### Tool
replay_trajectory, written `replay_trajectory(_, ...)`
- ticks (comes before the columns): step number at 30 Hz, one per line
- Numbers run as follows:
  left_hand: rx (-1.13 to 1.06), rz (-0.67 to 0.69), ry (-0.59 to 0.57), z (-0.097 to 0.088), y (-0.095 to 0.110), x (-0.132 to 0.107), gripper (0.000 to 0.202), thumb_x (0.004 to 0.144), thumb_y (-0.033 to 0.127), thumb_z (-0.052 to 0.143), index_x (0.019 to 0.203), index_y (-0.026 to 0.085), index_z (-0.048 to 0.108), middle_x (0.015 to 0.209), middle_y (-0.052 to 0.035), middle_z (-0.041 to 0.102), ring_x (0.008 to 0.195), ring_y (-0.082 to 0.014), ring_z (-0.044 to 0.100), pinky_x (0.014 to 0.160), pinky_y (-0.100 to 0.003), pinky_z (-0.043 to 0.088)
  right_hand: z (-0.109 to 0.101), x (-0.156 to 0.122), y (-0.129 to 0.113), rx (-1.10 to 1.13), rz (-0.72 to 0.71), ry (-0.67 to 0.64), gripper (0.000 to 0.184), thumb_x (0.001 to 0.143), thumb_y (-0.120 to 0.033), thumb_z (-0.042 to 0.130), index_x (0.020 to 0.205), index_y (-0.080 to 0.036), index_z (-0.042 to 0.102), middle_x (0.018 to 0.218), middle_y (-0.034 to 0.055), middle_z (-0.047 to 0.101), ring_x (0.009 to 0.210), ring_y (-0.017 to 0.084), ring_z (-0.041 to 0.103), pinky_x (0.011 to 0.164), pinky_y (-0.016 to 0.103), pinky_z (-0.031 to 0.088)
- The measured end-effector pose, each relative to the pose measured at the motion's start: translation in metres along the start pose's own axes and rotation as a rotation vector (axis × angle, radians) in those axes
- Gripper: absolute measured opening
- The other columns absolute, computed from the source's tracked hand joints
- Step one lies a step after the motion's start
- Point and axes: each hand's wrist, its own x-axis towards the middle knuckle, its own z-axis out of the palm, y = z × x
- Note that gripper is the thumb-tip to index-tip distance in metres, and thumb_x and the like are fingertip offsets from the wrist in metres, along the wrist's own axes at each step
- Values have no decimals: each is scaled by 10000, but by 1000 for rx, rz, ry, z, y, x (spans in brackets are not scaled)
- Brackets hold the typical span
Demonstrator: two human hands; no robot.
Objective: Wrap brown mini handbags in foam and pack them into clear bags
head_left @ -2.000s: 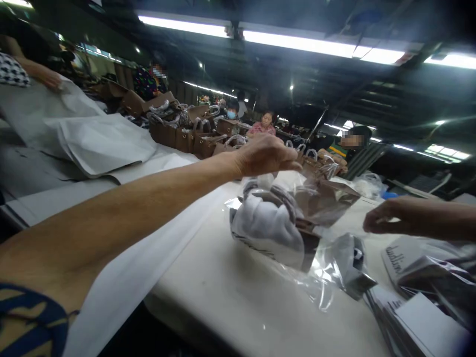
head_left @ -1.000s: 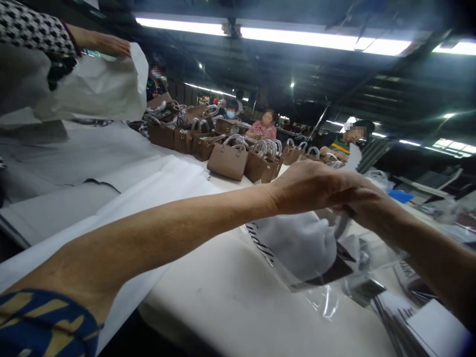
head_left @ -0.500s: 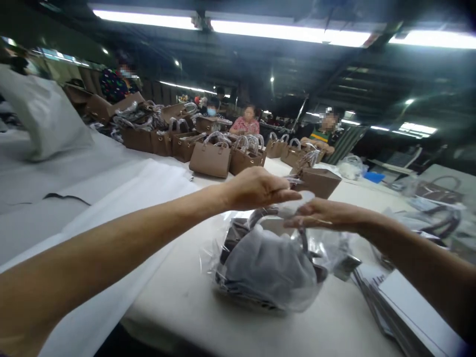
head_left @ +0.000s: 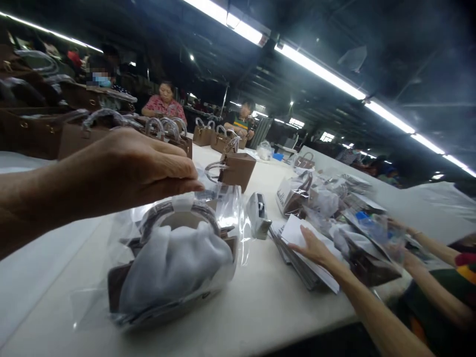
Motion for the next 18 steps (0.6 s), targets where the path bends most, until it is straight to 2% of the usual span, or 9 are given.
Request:
replay_trajectory(3, -22, -75, 31, 6, 2, 1, 259, 849, 359, 478, 789, 177, 653, 632, 54, 559, 528, -13, 506, 503, -114, 359, 31, -17, 0, -65, 90, 10, 626, 785, -433, 535, 1257, -37, 423, 1285, 222, 426, 1198, 324, 388, 933, 454, 363)
replay_trajectory(6, -15, -137, 86, 9, 7, -3, 202, 827, 332, 522, 783, 179, 648, 647, 59, 554, 530, -4, 492, 509, -105, 360, 37, -26, -6, -95, 95, 46, 497, 824, -402, 509, 1219, -104, 475, 1231, 147, 498, 1163, 248, 428, 958, 343, 342)
replay_trajectory(8, -13, -180, 105, 10, 11, -6, 179, 814, 330, 541, 770, 191, 645, 655, 66, 558, 528, -1, 491, 507, -105, 360, 34, -26, -12, -110, 105, 66, 454, 831, -423, 499, 1194, -151, 499, 1150, 105, 556, 1099, 228, 473, 944, 323, 342)
replay_trajectory(10, -31, -221, 110, 11, 16, -10, 158, 803, 331, 559, 772, 200, 642, 677, 66, 578, 546, -8, 511, 518, -110, 377, 31, -20, -20, -130, 148, 93, 546, 822, -494, 483, 1245, -149, 450, 1127, 120, 559, 1078, 253, 478, 926, 362, 347)
replay_trajectory(13, -58, -257, 123, 13, 20, -14, 133, 788, 325, 584, 795, 204, 639, 718, 55, 602, 582, -22, 538, 541, -119, 400, 31, -1, -37, -161, 261, 128, 740, 803, -585, 432, 1326, -73, 323, 1219, 213, 467, 1139, 326, 416, 874, 443, 372)
replay_trajectory(15, -70, -295, 117, 13, 22, -17, 125, 783, 321, 590, 795, 206, 638, 721, 50, 601, 591, -30, 533, 542, -127, 401, 33, 14, -47, -169, 324, 109, 694, 810, -574, 406, 1256, -41, 418, 1175, 251, 484, 1106, 354, 444, 808, 466, 405)
replay_trajectory(18, -67, -328, 91, 5, 26, -20, 96, 777, 291, 598, 796, 207, 639, 709, 50, 591, 592, -34, 507, 539, -135, 383, 30, 24, -54, -151, 326, 36, 509, 842, -492, 356, 963, -78, 625, 901, 215, 610, 878, 313, 586, 701, 413, 446)
